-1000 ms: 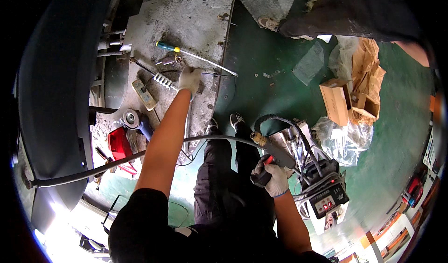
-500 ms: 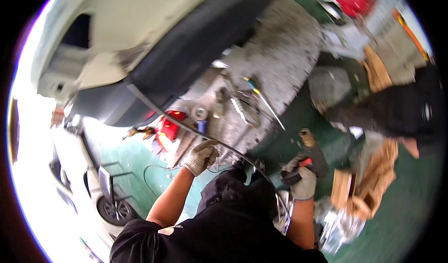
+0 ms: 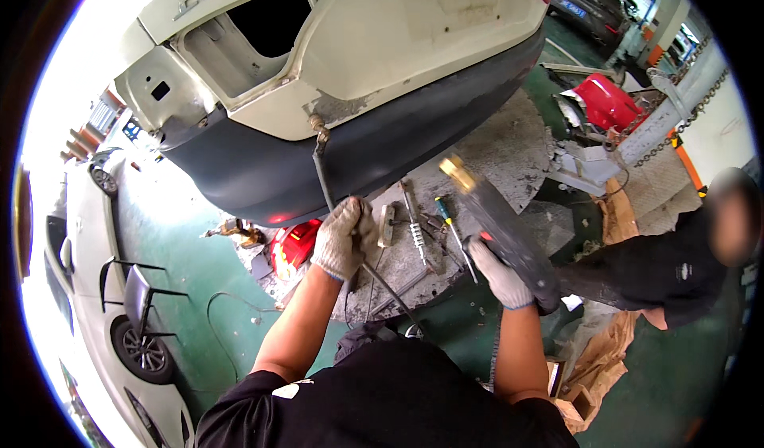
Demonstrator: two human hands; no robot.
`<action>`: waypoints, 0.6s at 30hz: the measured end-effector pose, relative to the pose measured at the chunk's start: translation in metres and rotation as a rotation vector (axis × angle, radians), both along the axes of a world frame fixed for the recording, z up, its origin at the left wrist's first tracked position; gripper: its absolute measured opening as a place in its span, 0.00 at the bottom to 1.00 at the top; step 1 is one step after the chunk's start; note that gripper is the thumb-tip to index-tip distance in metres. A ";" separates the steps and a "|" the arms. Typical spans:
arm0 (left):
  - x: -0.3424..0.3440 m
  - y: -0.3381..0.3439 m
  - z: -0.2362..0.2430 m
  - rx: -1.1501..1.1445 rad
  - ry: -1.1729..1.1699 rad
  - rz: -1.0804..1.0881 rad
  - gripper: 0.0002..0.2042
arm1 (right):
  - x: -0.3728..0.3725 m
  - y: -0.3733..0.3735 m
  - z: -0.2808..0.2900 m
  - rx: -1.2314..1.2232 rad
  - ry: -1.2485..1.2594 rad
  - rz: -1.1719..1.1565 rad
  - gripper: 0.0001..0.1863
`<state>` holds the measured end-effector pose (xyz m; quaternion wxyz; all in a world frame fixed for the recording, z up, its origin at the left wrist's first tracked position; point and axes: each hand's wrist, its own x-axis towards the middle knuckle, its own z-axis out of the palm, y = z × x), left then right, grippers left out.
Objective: The person uses an angle grinder to smooth the edge of a car bumper, then uses a hammer to tap the bumper into alignment. They later use a heat gun to apply heat to the bumper's edge and a ratchet to tighten fasteners, while another person assists by holding the bumper.
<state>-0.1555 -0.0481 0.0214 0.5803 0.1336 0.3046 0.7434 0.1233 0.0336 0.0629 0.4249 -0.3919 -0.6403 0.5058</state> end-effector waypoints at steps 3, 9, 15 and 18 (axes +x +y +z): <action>-0.026 0.045 0.002 0.075 -0.084 -0.010 0.10 | -0.046 0.005 0.031 0.043 -0.154 -0.031 0.11; -0.042 0.113 0.034 0.143 -0.277 0.029 0.09 | -0.090 0.016 0.028 -0.034 -0.052 0.057 0.08; -0.046 0.137 0.040 0.220 -0.295 -0.019 0.09 | -0.112 0.033 0.020 -0.131 -0.076 0.026 0.11; -0.048 0.147 0.039 0.169 -0.301 -0.022 0.09 | -0.121 0.046 0.020 -0.137 -0.117 0.024 0.12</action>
